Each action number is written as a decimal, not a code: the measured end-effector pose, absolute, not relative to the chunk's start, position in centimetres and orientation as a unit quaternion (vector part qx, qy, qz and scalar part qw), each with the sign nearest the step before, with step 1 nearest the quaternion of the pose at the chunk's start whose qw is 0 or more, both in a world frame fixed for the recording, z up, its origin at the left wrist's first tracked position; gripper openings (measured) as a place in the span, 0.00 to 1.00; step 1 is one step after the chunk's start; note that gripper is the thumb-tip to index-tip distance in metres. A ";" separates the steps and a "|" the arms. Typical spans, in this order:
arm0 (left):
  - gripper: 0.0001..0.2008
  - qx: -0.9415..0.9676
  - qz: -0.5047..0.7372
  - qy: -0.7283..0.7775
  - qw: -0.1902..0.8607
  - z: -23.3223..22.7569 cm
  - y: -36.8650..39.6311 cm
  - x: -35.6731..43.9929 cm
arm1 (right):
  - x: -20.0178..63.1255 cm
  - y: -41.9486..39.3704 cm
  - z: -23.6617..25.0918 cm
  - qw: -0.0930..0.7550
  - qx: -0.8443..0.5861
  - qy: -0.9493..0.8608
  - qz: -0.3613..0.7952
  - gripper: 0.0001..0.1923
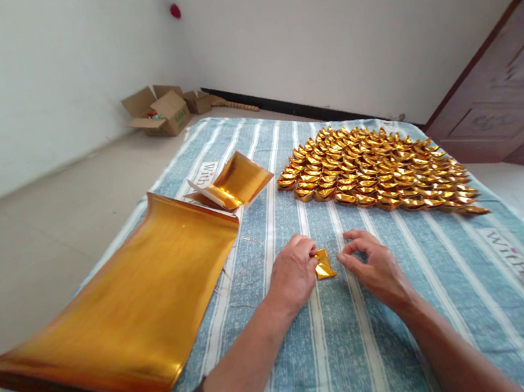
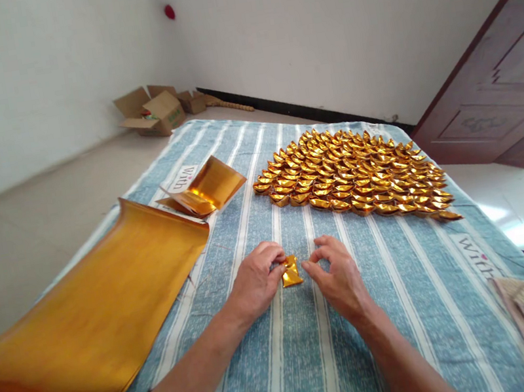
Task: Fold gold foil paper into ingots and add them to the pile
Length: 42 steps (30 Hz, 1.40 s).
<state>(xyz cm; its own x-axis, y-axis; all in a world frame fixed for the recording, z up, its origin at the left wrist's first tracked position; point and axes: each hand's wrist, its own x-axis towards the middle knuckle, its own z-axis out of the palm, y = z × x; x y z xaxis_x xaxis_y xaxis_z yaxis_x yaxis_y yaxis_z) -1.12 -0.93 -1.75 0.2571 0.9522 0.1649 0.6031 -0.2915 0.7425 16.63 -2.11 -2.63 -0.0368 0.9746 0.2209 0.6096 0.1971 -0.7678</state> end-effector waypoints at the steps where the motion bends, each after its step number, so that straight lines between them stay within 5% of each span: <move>1: 0.10 0.741 0.312 0.524 0.280 -1.8 -0.9 -1.1 | 16.4 -2.2 -2.8 0.374 -0.582 -0.685 0.228 0.08; 30: 0.13 0.734 0.325 0.521 0.290 -2.1 -0.6 -1.2 | 14.1 -2.6 -2.6 0.225 -0.606 -0.750 0.139 0.14; 42: 0.09 0.773 0.288 0.524 0.211 -2.0 -1.1 -1.4 | 14.1 -2.8 -3.4 0.275 -0.586 -0.753 0.120 0.13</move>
